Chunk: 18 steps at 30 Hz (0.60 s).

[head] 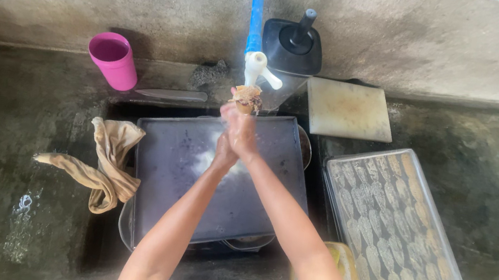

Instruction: The person washes a cloth, a metal tray, a wok, a plastic bowl, and a metal bowl under running water using a sponge and soap. The items are rinsed and placed into a larger basin.

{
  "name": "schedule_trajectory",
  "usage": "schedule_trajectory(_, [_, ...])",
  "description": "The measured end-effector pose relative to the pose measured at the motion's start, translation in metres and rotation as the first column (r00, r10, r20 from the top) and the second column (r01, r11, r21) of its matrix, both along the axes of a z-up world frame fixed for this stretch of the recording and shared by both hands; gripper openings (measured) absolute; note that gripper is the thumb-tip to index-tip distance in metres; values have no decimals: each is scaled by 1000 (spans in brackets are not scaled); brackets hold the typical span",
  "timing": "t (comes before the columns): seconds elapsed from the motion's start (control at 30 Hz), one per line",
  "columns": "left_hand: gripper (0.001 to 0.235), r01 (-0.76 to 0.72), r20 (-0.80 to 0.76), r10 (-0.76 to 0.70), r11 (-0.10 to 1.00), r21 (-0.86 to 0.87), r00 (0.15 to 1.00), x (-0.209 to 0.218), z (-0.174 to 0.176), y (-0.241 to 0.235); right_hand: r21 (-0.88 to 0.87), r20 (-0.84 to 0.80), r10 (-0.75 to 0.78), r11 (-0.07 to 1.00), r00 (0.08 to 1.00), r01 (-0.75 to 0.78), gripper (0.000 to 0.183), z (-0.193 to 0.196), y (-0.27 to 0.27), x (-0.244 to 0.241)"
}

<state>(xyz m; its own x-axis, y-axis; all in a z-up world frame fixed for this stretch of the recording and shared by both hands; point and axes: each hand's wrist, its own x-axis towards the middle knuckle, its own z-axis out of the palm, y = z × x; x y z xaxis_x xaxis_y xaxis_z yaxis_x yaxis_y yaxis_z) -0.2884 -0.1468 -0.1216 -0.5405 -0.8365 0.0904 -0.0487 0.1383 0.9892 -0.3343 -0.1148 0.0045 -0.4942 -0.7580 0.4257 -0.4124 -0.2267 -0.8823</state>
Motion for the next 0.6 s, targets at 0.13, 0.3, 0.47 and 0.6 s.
schedule_trajectory(0.13, [32,41,129,-44,999,21,991,10,9,1,-95,285,71,994,956,-45,30,-14,14,2])
schedule_trajectory(0.3, [58,151,-53,-145,982,117,988,17,17,16,-163,747,190,981,637,-101,26,-49,6,-37])
schedule_trajectory(0.47, [69,171,-61,-160,943,286,985,20,45,9,-67,27,-307,949,951,308,22,-49,21,-37])
schedule_trajectory(0.6, [79,125,-30,-122,987,97,992,31,59,16,76,503,29,994,864,-77,18,-41,30,-36])
